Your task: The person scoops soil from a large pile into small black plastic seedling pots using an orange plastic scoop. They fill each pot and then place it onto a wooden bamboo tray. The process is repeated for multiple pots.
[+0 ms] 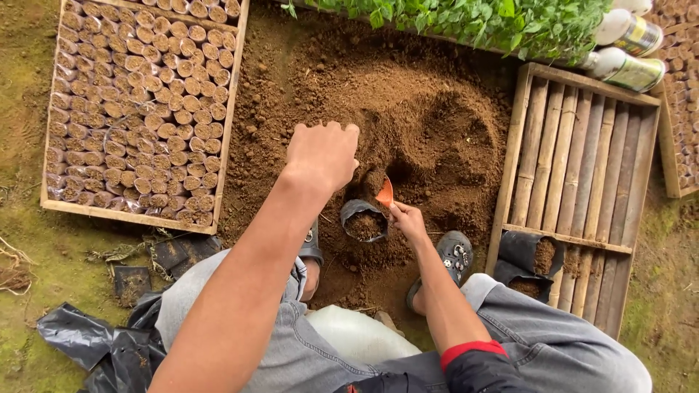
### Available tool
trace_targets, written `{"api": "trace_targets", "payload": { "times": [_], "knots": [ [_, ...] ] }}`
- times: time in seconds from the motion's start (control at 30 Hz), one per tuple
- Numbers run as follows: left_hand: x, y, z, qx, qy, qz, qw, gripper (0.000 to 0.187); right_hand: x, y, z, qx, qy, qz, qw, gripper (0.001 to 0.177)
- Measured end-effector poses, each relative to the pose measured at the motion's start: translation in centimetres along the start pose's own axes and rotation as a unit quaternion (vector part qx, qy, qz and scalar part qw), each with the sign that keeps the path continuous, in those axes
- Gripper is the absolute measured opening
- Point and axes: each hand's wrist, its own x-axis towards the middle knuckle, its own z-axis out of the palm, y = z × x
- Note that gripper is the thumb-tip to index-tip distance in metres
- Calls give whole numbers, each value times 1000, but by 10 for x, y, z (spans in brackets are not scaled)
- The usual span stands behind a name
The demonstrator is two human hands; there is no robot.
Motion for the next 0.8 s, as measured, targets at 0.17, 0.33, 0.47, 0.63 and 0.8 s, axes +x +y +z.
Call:
{"api": "trace_targets", "payload": {
  "times": [0.17,0.33,0.47,0.63,0.8],
  "knots": [
    [-4,0,-5,-6,-15,-3,1000,57,-58,-86,-10,6,-69,21,997,40],
    [-5,0,-8,-15,-23,-6,1000,57,-98,-137,-30,-29,-128,18,991,39],
    [-6,0,-5,-15,-18,-3,1000,54,-85,-121,-57,-98,-185,-9,978,32],
    [-6,-2,-3,-15,-8,-2,1000,52,-83,-122,-63,-147,-140,-42,978,36],
    [-2,-2,-1,-13,-5,1,1000,53,-33,-58,-52,-189,116,-44,974,26]
  ]
}}
